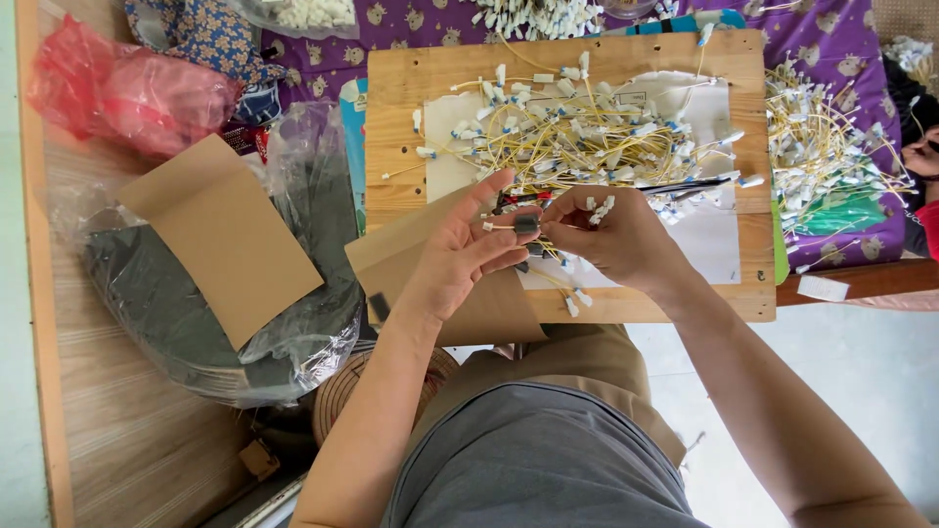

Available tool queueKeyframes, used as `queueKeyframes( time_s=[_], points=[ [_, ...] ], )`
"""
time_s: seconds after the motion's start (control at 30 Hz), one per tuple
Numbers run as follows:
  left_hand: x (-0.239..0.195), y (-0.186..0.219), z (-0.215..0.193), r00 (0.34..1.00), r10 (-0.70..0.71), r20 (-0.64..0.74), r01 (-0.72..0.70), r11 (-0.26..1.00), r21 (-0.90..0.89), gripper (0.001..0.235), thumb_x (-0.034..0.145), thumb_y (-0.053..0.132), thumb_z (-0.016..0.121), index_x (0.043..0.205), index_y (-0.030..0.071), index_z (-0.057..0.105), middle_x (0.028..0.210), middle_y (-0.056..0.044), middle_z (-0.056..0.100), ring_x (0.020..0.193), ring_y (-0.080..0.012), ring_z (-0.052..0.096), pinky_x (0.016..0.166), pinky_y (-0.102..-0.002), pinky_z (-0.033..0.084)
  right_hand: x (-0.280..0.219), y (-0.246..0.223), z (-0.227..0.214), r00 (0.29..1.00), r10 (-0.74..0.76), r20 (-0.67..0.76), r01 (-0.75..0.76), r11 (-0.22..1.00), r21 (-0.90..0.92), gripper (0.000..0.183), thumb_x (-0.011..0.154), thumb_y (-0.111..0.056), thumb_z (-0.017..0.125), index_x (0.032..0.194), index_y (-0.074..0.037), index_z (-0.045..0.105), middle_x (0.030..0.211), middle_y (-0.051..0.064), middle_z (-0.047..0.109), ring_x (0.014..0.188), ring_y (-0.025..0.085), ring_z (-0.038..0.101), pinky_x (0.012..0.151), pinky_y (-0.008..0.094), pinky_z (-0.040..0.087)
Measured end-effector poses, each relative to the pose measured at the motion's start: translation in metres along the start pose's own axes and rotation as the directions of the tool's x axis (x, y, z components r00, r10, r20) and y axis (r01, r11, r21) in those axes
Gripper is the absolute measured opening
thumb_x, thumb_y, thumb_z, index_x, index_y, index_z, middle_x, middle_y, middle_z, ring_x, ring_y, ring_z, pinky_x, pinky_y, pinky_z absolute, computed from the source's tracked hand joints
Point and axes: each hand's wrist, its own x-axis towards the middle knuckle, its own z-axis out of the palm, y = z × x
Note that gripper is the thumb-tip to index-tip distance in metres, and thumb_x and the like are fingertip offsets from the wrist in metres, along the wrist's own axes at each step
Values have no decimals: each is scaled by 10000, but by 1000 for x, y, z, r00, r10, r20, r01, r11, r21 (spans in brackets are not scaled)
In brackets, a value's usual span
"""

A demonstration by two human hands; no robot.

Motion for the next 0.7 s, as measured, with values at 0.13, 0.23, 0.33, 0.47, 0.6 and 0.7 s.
queueKeyframes(
  time_s=[0.13,0.23,0.33,0.47,0.6,0.7],
  points=[
    [-4,5,8,999,38,-2,-38,997,66,770,866,-64,671,1516,171,331,1284,-213,616,1117,-269,648,900,-308,595,7,19,-1,999,31,8,-31,997,71,63,808,-11,721,852,33,711,599,78,540,537,118,447,467,250,390],
    [-7,14,20,994,108,-3,-106,979,176,779,853,-84,692,1501,188,357,1254,-215,637,1117,-288,648,941,-330,580,4,20,0,992,121,21,-123,975,184,95,797,-23,732,850,48,696,562,43,481,508,91,447,472,210,387],
    [-11,17,31,984,169,-51,-139,920,366,709,850,-15,732,1458,191,431,1178,-158,693,1051,-223,688,910,-287,591,1,20,2,974,194,113,-222,907,357,131,828,12,662,705,1,619,568,19,450,450,30,359,385,165,299],
    [-10,11,30,965,257,-52,-189,819,542,625,822,37,779,1377,177,528,1058,-116,737,966,-185,722,843,-238,609,0,19,4,954,237,184,-296,847,441,188,846,18,638,664,-2,594,581,23,462,430,12,343,364,157,295],
    [-6,8,27,956,293,-29,-203,728,655,396,817,71,782,1188,136,662,948,-62,760,886,-104,727,761,-159,603,-4,29,5,934,276,228,-351,836,423,198,882,-2,653,691,7,605,615,46,491,433,12,363,365,149,303],
    [7,-20,8,951,300,-71,-185,739,648,196,799,38,778,975,103,722,840,-48,741,752,-71,703,696,-176,595,-6,25,-13,923,357,141,-384,870,308,323,1021,-169,479,1103,105,629,946,283,638,727,267,645,619,328,529]
  ],
)
